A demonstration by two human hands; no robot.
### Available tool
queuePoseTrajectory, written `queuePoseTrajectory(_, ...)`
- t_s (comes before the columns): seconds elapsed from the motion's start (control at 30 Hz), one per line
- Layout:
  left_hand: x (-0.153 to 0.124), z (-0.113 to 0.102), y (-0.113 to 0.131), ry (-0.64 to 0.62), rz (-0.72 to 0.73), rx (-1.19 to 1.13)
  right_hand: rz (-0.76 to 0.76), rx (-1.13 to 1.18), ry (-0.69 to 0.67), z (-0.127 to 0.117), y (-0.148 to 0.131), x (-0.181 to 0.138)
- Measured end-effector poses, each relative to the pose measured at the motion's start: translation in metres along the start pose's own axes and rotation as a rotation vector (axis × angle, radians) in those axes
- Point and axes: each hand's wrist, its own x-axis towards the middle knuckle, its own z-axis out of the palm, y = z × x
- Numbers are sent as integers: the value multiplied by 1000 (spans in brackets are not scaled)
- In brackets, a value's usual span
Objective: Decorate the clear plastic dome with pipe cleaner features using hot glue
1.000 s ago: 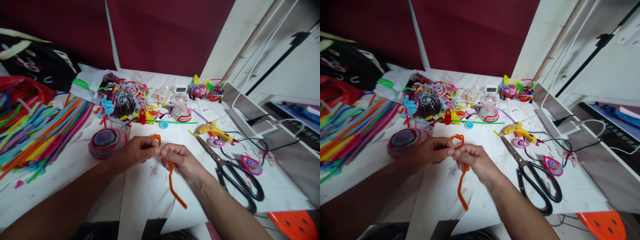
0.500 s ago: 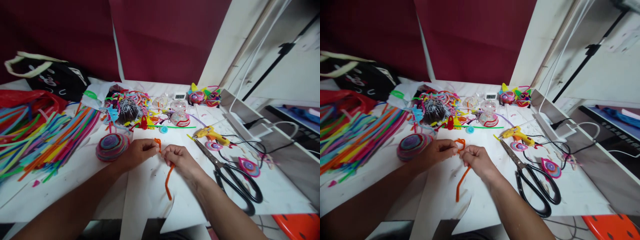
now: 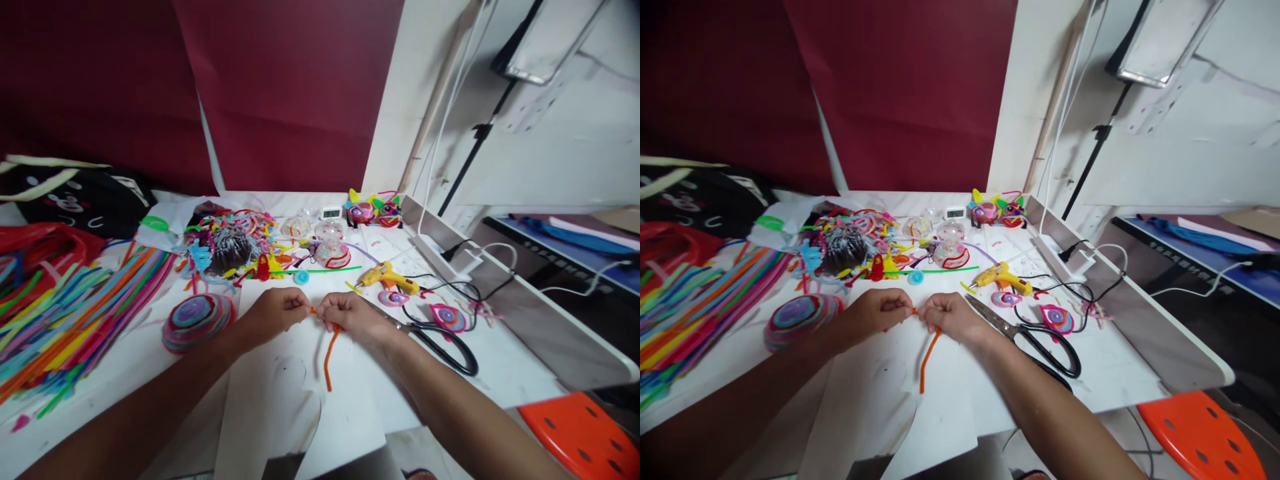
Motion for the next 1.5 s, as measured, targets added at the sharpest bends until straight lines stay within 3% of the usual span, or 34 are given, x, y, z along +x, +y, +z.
queuePoseTrajectory(0.2,26,9,30,40,-36,-140,-70,-22,97,-20,-16,2)
queuePoseTrajectory(0.43,38,16,49,120,-18,-285,-192,-63,263,-16,-16,5)
queuePoseTrajectory(0.73,41,17,46,246,26,-490,-448,-547,608,5,-23,15)
queuePoseTrajectory(0.83,43,16,41,242,0,-555,-585,-835,658,12,-18,12)
queuePoseTrajectory(0.9,45,16,37,230,-18,-577,-617,-899,660,14,-12,11)
queuePoseTrajectory(0.97,46,14,34,212,-25,-582,-571,-750,641,14,-8,10)
queuePoseTrajectory(1.03,46,11,32,186,11,-534,-456,-441,594,11,-8,10)
queuePoseTrajectory(1.13,45,3,30,91,191,-308,-275,-28,485,5,-11,10)
queuePoseTrajectory(1.2,45,-2,29,24,317,-151,-222,127,442,0,-13,10)
queuePoseTrajectory(1.33,45,-9,32,-25,391,-33,-213,290,408,-4,-13,10)
queuePoseTrajectory(1.5,41,-9,39,3,405,53,-212,246,404,-3,-12,9)
